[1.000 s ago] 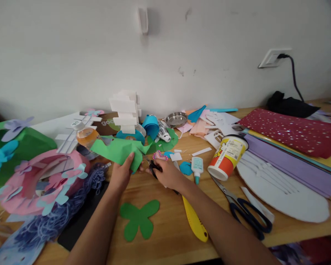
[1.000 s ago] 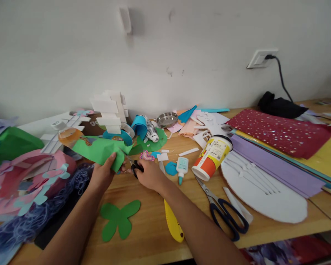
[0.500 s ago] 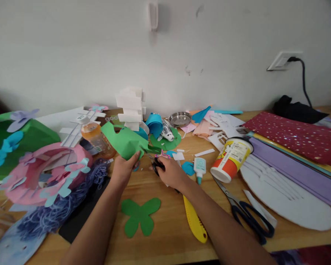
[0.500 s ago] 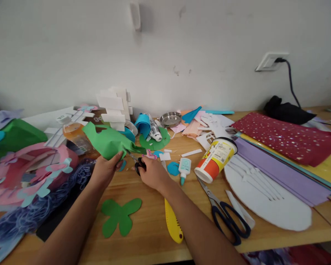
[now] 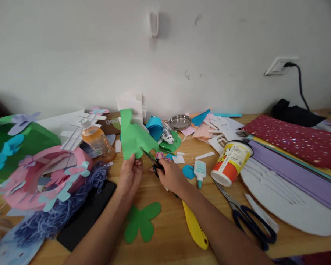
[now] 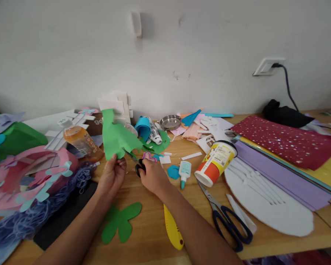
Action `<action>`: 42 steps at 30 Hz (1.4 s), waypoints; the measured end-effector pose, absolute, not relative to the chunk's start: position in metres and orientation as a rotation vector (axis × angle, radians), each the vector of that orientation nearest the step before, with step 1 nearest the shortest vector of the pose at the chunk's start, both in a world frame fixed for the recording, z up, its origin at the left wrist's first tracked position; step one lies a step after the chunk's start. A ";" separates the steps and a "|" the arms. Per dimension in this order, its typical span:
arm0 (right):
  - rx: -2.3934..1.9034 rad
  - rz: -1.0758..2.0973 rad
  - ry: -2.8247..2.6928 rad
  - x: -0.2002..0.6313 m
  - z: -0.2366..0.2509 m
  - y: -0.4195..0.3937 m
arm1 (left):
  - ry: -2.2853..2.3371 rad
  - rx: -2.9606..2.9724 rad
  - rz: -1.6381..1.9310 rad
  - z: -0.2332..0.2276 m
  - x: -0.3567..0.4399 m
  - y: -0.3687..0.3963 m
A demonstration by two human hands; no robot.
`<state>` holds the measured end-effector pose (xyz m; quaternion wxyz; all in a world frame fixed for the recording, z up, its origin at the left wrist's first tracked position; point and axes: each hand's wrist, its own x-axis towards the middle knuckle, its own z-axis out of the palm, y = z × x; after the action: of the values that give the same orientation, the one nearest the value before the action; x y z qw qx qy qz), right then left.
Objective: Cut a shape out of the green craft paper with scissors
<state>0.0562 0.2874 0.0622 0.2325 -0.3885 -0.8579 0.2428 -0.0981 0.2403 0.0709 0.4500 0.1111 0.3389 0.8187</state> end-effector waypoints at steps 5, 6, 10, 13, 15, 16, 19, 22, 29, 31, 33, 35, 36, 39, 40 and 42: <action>-1.083 0.694 -2.393 0.056 0.063 0.284 | 0.888 0.284 2.084 0.073 -0.099 0.238; -1.085 0.704 -2.392 0.056 0.063 0.284 | 0.915 0.310 2.081 0.075 -0.098 0.238; -1.059 0.760 -2.369 0.055 0.063 0.283 | 1.057 0.424 2.097 0.079 -0.101 0.240; -1.006 0.786 -2.344 0.055 0.062 0.282 | 1.170 0.532 2.107 0.076 -0.107 0.240; -0.978 0.808 -2.322 0.055 0.062 0.282 | 1.268 0.633 2.095 0.072 -0.111 0.239; -0.965 0.822 -2.313 0.055 0.062 0.281 | 1.325 0.687 2.080 0.069 -0.113 0.238; -0.937 0.837 -2.298 0.056 0.063 0.281 | 1.482 0.846 2.016 0.066 -0.118 0.235; -0.945 0.796 -2.309 0.056 0.064 0.282 | 1.555 0.979 1.972 0.071 -0.121 0.233; -1.006 0.814 -2.336 0.058 0.066 0.283 | 1.630 1.057 1.893 0.082 -0.124 0.231; -1.019 0.795 -2.338 0.058 0.066 0.283 | 1.420 0.833 1.960 0.080 -0.117 0.233; -1.029 0.776 -2.329 0.057 0.066 0.282 | 1.162 0.585 2.002 0.078 -0.108 0.236; -1.028 0.770 -2.319 0.056 0.066 0.281 | 1.029 0.463 2.003 0.077 -0.100 0.238; -1.022 0.772 -2.318 0.056 0.066 0.281 | 1.023 0.455 1.994 0.076 -0.098 0.238; -1.020 0.788 -2.321 0.055 0.066 0.282 | 1.034 0.477 1.980 0.077 -0.098 0.238; -1.023 0.795 -2.320 0.055 0.066 0.282 | 1.040 0.490 1.979 0.077 -0.101 0.238; -1.027 0.804 -2.319 0.055 0.065 0.282 | 1.060 0.524 1.975 0.078 -0.106 0.237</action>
<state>0.0549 0.2823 0.0654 0.2380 -0.3750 -0.8466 0.2933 -0.1063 0.2371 0.0778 0.4078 0.2081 0.4204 0.7834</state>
